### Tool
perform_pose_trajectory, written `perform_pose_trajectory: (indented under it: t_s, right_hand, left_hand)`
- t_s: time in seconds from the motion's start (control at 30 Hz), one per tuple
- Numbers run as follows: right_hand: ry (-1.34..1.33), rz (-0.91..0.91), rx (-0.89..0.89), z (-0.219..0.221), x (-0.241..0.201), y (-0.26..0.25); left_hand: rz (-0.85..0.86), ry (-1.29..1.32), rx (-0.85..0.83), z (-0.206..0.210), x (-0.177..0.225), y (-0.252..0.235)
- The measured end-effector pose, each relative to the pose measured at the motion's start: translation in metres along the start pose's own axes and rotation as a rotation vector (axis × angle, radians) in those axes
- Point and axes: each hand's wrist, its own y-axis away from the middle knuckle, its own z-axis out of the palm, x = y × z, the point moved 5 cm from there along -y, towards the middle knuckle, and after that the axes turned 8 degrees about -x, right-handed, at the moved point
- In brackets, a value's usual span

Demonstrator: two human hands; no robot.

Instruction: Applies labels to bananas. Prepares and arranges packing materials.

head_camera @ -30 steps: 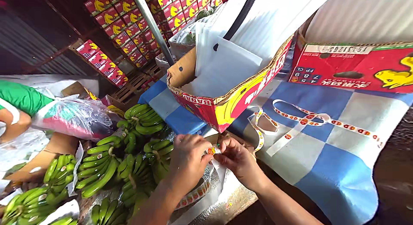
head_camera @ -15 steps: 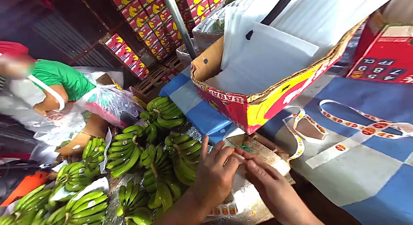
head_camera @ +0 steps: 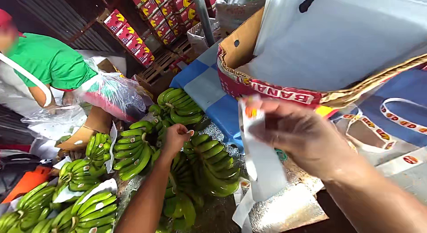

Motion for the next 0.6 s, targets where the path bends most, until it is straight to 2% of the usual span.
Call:
perform_pose_trajectory:
  t_s: [0.1,0.2,0.3,0.4,0.47,0.6]
  right_hand:
    - [-0.061,0.241,0.038,0.001,0.051,0.034]
    - [-0.155,0.265,0.124,-0.013,0.076,0.057]
    - [-0.251,0.289,0.11,-0.033,0.101,0.074]
    - [-0.297,0.418,0.06,-0.05,0.118,0.087]
    - [-0.306,0.502,0.004,-0.059,0.121,0.096]
    - [-0.276,0.56,-0.112,-0.075,0.124,0.089]
  left_hand:
    - [-0.018,-0.088,-0.129,0.006,-0.007,0.0]
    - [-0.031,-0.187,-0.248,0.023,-0.001,0.007]
    - [-0.05,-0.177,-0.351,0.06,0.003,0.011]
    - [-0.137,-0.241,-0.435,0.097,0.012,0.011]
    - [-0.224,-0.382,-0.514,0.117,0.015,0.008]
    - [-0.451,-0.727,-0.586,0.132,0.021,-0.013]
